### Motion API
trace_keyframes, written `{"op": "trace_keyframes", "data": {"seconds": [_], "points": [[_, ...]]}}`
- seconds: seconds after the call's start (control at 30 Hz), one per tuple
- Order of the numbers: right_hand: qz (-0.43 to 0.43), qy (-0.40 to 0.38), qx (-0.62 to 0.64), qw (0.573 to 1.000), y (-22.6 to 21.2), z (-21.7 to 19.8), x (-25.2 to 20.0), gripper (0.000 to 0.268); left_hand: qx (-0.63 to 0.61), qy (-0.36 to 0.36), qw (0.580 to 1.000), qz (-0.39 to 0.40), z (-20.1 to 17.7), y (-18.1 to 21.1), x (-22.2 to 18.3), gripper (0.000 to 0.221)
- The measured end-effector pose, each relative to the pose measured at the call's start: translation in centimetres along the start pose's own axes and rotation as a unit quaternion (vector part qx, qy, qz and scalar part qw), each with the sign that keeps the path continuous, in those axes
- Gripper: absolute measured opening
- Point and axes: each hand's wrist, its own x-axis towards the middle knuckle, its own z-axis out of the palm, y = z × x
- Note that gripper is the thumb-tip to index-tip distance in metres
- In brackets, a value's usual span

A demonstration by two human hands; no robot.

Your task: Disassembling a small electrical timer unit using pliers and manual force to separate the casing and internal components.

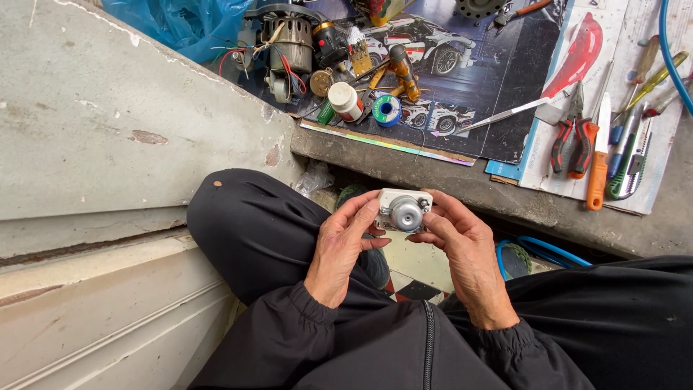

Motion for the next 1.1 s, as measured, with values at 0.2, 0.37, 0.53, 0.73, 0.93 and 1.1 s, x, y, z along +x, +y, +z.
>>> {"op": "trace_keyframes", "data": {"seconds": [0.2, 0.37, 0.53, 0.73, 0.93, 1.1], "points": [[-0.013, 0.001, -0.030, 0.999, 0.5, -0.2, 0.2, 0.045, -0.002, -0.002, 1.000, -0.008, 0.2, -0.1, 0.6, 0.044], [-0.004, 0.000, -0.025, 1.000, 0.6, -0.1, 0.3, 0.044, -0.007, 0.004, 1.000, -0.012, 0.0, -0.5, 0.8, 0.043], [-0.004, -0.002, -0.023, 1.000, 0.8, -0.2, 0.3, 0.044, -0.007, 0.004, 1.000, -0.011, -0.1, -0.6, 0.9, 0.043], [-0.025, -0.009, -0.052, 0.998, 1.1, -0.3, 0.4, 0.047, -0.014, -0.009, 0.999, -0.028, 0.1, 0.2, 0.6, 0.053], [-0.031, -0.007, -0.049, 0.998, 1.8, -0.5, 0.6, 0.049, -0.024, -0.031, 0.999, -0.037, -0.3, -0.5, 1.1, 0.064], [-0.136, -0.021, -0.155, 0.978, 1.0, 0.3, -0.5, 0.050, -0.079, -0.044, 0.993, -0.077, -0.2, -0.3, 1.0, 0.069]]}}
